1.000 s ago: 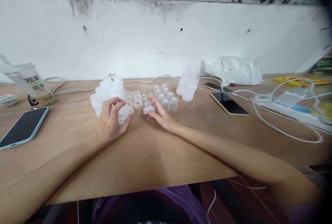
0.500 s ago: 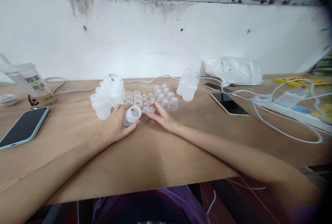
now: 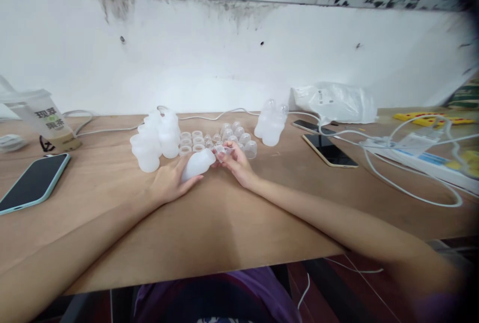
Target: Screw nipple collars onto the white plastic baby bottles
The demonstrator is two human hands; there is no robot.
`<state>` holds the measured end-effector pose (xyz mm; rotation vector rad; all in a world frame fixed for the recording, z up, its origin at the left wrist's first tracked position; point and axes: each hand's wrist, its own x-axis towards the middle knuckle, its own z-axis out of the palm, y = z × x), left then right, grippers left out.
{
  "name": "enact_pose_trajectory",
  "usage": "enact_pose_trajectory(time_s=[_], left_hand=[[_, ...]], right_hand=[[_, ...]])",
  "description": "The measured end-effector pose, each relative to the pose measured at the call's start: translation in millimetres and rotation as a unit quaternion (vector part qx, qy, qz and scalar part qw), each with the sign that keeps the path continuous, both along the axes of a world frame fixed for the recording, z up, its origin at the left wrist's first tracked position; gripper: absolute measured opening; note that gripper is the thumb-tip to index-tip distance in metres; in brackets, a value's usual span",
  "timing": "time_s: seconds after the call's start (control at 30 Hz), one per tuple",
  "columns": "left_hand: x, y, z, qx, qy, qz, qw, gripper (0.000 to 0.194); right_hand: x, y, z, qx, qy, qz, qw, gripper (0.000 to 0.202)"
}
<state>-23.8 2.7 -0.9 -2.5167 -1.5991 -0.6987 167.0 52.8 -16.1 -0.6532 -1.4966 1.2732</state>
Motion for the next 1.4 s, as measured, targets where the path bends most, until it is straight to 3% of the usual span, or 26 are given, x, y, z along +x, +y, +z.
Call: enact_pose_trajectory(time_s=[0.33,0.47,0.63,0.83,1.03,1.23,1.4], left_hand=[[-2,3,0.3,-0.010,-0.029,0.007,1.000,0.058],[-2,1,0.4,-0.019,-0.025,0.010,0.999,0.057],[-4,0,-0.4,0.019,-0.023,-0.052,0.998,0.050],[-7,5,-1.8,-0.025,-0.084,-0.069,0.994,0.048],[-8,8,-4.0,-0.018,-0.098,-0.074,0.992,0.047],[-6,1,-4.7,0.057,-0.047,-0.085,0.994,0.048],[-6,0,-3.7,0.060,-0.049,-0.064,0.995,0.048]], right_hand=[[-1,-5,7.1,-0.018,0.050,0.005,0.999,0.035],[-1,-6,7.7,0.029,0.014,0.011,0.999,0.036],[2,-8,6.6,0.091,-0.051,0.070,0.992,0.040],[7,-4,7.4,0.083,-0.101,0.106,0.986,0.046],[7,-3,6.6,0.058,-0.105,0.091,0.989,0.042],[9,-5,2.7,0.062,-0.189,-0.005,0.980,0.035],[7,-8,5.2,0.094,-0.159,0.010,0.983,0.038]])
